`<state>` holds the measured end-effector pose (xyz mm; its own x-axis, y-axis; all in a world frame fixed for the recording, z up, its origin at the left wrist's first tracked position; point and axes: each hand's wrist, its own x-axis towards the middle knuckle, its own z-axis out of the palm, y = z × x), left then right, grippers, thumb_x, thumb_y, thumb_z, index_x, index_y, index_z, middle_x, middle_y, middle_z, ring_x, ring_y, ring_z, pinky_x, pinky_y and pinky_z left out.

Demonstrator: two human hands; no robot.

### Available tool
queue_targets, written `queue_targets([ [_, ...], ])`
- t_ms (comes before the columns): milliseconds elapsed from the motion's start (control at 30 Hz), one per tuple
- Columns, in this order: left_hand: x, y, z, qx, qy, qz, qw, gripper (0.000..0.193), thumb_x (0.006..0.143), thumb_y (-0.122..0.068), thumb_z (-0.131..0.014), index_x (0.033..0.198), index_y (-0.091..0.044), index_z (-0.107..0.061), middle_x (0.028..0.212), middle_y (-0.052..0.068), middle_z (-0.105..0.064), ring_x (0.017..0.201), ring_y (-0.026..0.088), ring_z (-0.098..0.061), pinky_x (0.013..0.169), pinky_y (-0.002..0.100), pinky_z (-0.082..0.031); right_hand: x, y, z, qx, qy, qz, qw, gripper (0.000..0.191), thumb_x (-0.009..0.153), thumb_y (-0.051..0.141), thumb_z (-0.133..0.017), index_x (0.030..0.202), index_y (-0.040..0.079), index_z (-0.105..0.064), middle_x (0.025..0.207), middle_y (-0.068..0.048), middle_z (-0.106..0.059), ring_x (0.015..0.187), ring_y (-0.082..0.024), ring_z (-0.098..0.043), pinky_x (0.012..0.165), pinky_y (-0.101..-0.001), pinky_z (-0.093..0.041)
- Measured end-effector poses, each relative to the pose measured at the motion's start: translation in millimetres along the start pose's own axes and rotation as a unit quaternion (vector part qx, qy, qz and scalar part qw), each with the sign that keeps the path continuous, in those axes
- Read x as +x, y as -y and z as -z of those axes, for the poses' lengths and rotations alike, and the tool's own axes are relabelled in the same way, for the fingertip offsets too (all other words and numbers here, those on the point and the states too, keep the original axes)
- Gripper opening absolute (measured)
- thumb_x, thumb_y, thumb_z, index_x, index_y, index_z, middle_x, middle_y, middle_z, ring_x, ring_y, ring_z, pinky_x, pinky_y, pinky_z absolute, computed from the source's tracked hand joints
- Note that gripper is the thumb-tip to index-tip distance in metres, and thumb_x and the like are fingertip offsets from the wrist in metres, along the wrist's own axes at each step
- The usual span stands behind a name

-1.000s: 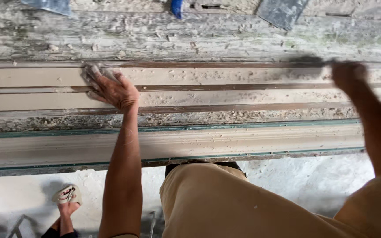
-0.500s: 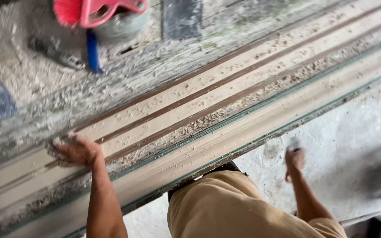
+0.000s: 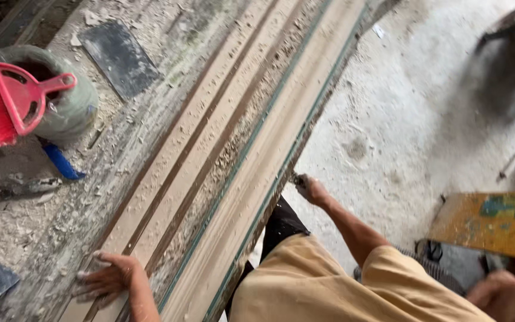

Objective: The person stands at a workbench holding long grooved molding strips and uses a small hand scraper to remove debris and residue from the grooves, working along each strip section by section and brushing loose material away by hand.

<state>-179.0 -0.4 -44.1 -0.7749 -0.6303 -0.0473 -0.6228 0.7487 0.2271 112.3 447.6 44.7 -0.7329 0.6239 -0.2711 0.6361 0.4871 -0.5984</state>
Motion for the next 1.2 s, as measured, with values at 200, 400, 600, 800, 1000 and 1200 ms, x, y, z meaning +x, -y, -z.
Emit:
queue_targets([
  [200, 2.0, 32.5, 25.7, -0.093, 0.106, -0.061, 0.988, 0.101, 0.097, -0.082, -0.023, 0.17, -0.013, -0.015, 0.176, 0.017, 0.002, 0.161, 0.036, 0.007, 0.12, 0.076, 0.003, -66.5, 28.3, -33.8, 0.347, 0.072, -0.273, 0.894, 0.014, 0.095, 0.011, -0.068, 0.086, 0.002, -0.063, 0.075, -0.008, -0.068, 0.06, -0.018, -0.064, 0.05, -0.0348, -0.056],
  [400, 5.7, 66.1, 42.4, -0.205, 0.12, -0.126, 0.963, 0.075, 0.102, -0.058, -0.033, 0.154, -0.004, -0.041, 0.157, 0.024, -0.036, 0.14, 0.044, -0.037, 0.114, 0.07, -0.022, -88.0, 55.8, -70.3, 0.396, 0.239, -0.217, 0.86, 0.022, 0.1, 0.018, -0.06, 0.086, 0.003, -0.067, 0.065, -0.006, -0.058, 0.045, -0.013, -0.05, 0.036, -0.0281, -0.044],
  [600, -31.0, 94.7, 56.9, -0.349, 0.057, -0.21, 0.912, 0.033, 0.11, -0.028, -0.055, 0.113, 0.004, -0.06, 0.108, 0.019, -0.067, 0.092, 0.033, -0.069, 0.079, 0.037, -0.057, -137.5, 40.3, -32.7, 0.494, 0.057, -0.33, 0.802, 0.017, 0.098, 0.015, -0.058, 0.114, 0.008, -0.059, 0.08, -0.004, -0.061, 0.058, -0.014, -0.057, 0.045, -0.0297, -0.052],
  [800, -132.5, 32.0, 78.2, -0.449, 0.393, 0.089, 0.798, 0.036, 0.104, -0.036, -0.046, 0.089, -0.006, -0.058, 0.083, 0.01, -0.064, 0.067, 0.015, -0.058, 0.057, 0.029, -0.05, -155.4, 145.6, -114.7, 0.36, 0.207, -0.102, 0.904, 0.028, 0.105, 0.015, -0.053, 0.13, 0.003, -0.059, 0.089, -0.008, -0.06, 0.071, -0.019, -0.06, 0.061, -0.0361, -0.06],
  [1000, -147.0, -15.7, 107.7, -0.602, 0.644, 0.156, 0.445, 0.071, 0.103, -0.058, -0.022, 0.126, -0.001, -0.057, 0.111, 0.016, -0.066, 0.096, 0.024, -0.067, 0.088, 0.04, -0.057, -96.6, 197.4, -162.3, 0.189, 0.091, 0.223, 0.952, 0.02, 0.107, 0.022, -0.059, 0.113, 0.005, -0.068, 0.097, -0.008, -0.066, 0.083, -0.022, -0.064, 0.074, -0.0369, -0.06],
  [1200, -105.5, -14.5, 91.6, -0.635, 0.524, 0.242, 0.513, 0.072, 0.107, -0.055, -0.027, 0.161, -0.007, -0.032, 0.143, 0.014, -0.058, 0.111, 0.026, -0.061, 0.104, 0.051, -0.047, -97.0, 213.2, -164.1, 0.24, 0.102, 0.071, 0.963, 0.019, 0.111, 0.024, -0.053, 0.107, 0.008, -0.063, 0.088, -0.013, -0.06, 0.071, -0.022, -0.053, 0.061, -0.0361, -0.052],
])
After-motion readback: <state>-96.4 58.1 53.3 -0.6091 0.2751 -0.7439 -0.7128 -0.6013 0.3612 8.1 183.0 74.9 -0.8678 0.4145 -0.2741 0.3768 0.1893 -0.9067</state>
